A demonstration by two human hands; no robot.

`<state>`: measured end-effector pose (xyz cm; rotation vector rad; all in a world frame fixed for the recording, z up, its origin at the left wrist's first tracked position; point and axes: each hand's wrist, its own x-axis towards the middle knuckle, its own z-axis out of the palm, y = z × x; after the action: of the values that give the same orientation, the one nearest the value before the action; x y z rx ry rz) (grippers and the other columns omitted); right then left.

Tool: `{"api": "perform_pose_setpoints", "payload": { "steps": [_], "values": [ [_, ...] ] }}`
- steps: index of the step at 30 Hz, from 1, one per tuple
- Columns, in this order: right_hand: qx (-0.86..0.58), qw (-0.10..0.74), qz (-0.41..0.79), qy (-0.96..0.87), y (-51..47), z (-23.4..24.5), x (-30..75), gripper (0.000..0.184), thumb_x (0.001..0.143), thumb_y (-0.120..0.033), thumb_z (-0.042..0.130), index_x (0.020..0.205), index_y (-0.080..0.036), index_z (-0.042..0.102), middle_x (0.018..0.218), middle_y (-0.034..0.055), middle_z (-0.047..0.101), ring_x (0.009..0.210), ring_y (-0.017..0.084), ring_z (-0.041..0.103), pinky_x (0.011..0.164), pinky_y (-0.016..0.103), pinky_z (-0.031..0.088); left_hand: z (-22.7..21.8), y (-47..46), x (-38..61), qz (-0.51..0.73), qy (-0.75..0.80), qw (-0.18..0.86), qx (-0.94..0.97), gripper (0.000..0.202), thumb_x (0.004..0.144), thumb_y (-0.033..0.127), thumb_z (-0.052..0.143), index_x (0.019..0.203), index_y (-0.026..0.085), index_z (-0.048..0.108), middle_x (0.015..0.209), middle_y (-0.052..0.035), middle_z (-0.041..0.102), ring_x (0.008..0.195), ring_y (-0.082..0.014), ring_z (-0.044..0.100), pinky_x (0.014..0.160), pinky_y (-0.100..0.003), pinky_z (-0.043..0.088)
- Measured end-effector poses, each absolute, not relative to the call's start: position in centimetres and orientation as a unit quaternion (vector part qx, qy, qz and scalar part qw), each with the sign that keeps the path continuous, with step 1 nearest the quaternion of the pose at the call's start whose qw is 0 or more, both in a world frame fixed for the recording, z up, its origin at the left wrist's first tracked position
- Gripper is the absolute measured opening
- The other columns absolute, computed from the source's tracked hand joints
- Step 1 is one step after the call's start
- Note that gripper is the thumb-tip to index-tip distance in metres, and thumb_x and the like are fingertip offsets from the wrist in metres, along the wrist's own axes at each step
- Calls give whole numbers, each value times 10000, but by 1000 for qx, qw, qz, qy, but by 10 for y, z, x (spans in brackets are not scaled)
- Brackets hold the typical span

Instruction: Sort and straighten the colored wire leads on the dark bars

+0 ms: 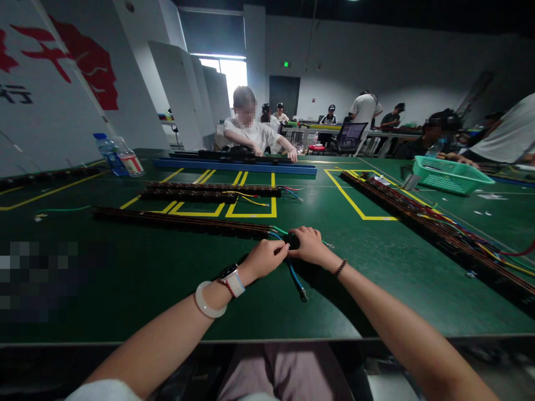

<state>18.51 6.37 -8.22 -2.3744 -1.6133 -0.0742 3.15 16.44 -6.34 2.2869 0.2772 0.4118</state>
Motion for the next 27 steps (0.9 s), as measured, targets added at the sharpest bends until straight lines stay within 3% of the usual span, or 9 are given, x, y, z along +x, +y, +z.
{"api": "perform_pose_setpoints", "payload": {
  "steps": [4,8,13,19,27],
  "values": [
    [-812,101,-47,-573,62,-68,179,419,795,-441,653,1124,-186,603,1041,104,586,968,232,516,824,323,391,-70,165,37,65,165,615,768,399,882,476,409,692,140,511,484,1,525,423,-96,500,483,-202,379],
    [-810,54,-102,-575,61,-65,168,244,858,-267,586,1083,-173,601,1024,109,585,960,240,508,797,321,391,-75,165,40,-19,183,788,588,344,904,437,435,911,104,522,680,-91,658,625,-164,654,675,-308,513],
    [-802,13,-143,-580,62,-69,157,166,919,-155,433,988,-148,585,962,124,570,917,246,495,772,343,391,-82,166,43,0,187,836,515,303,928,377,442,1036,103,514,799,-110,679,718,-172,674,802,-384,514],
    [-788,4,-166,-593,62,-70,143,189,900,-70,389,947,-142,558,927,125,549,863,239,491,721,337,396,-87,162,50,98,154,880,438,151,920,237,490,941,106,561,930,-98,670,859,-137,644,900,-324,476],
    [-777,-20,-171,-606,63,-76,123,280,884,-52,376,1060,-107,587,951,148,561,852,240,509,704,354,434,-93,165,55,93,194,897,386,145,895,190,531,787,98,562,792,-50,641,715,-85,599,727,-202,474]
  ]
}}
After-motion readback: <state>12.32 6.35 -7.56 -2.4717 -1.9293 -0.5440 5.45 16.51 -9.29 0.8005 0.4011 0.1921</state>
